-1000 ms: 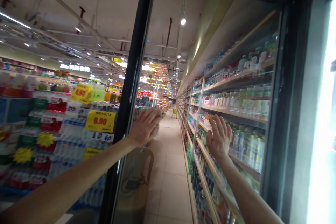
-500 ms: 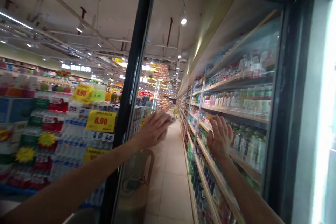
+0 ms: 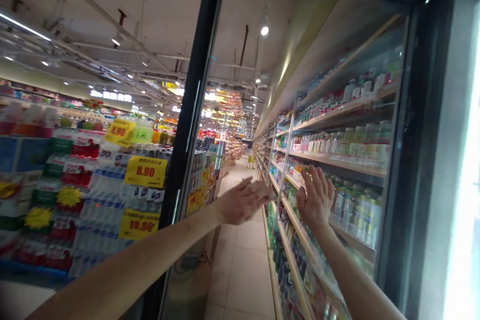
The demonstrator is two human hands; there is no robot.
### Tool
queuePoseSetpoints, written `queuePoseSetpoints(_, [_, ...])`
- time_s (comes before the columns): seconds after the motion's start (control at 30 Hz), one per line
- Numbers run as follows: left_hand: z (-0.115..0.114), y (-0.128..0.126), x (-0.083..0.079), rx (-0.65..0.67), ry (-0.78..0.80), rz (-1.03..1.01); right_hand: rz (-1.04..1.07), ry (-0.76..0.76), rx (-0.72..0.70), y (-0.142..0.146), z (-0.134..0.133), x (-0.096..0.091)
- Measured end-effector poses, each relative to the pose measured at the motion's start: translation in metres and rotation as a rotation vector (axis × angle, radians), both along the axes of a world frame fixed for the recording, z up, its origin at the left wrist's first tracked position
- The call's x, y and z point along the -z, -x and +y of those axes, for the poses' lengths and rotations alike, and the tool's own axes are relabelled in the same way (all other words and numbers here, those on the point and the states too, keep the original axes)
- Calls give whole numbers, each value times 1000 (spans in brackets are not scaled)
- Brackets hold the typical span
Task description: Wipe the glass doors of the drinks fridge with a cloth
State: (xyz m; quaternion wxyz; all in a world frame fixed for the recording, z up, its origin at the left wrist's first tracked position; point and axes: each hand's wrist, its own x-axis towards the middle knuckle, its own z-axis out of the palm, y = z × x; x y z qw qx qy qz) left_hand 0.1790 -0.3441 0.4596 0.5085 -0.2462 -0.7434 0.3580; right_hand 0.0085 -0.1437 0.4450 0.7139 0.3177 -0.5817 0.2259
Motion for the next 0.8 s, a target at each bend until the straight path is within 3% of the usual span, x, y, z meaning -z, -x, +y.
queuePoseSetpoints(0.07, [4,5,3,22,99,-68,13,-1,-6,0,0,0])
queuePoseSetpoints(0.1, [3,5,-3,20,77,-61,22,1,-8,0,0,0])
queuePoseSetpoints(0.23, [-3,0,-39,-26,-300,167,44,8,0,-1,-2,0])
queuePoseSetpoints(0.3, [-2,-1,-40,-55,-421,233,51,10,-1,-2,-2,-1])
queuePoseSetpoints(0.37, [2,0,-27,-57,-316,160,57,14,-1,-2,-2,-1])
queuePoseSetpoints(0.43, [3,1,-13,-24,-78,24,58,20,3,-2,-3,-1])
queuePoseSetpoints(0.5, [1,1,-12,-6,53,-43,57,17,6,-2,-3,-1])
queuePoseSetpoints(0.57, [-3,-1,-26,-22,-49,30,45,14,6,-2,-3,0])
queuePoseSetpoints(0.63, [-5,-3,-45,-45,-280,185,27,9,6,-2,-2,0])
queuePoseSetpoints(0.7, [-3,-2,-50,-51,-418,280,14,6,2,-2,-2,0])
queuePoseSetpoints(0.73, [0,-1,-46,-50,-408,275,13,6,-1,-2,-1,0])
queuePoseSetpoints(0.8, [6,2,-28,-22,-220,170,16,5,-5,-2,-1,0])
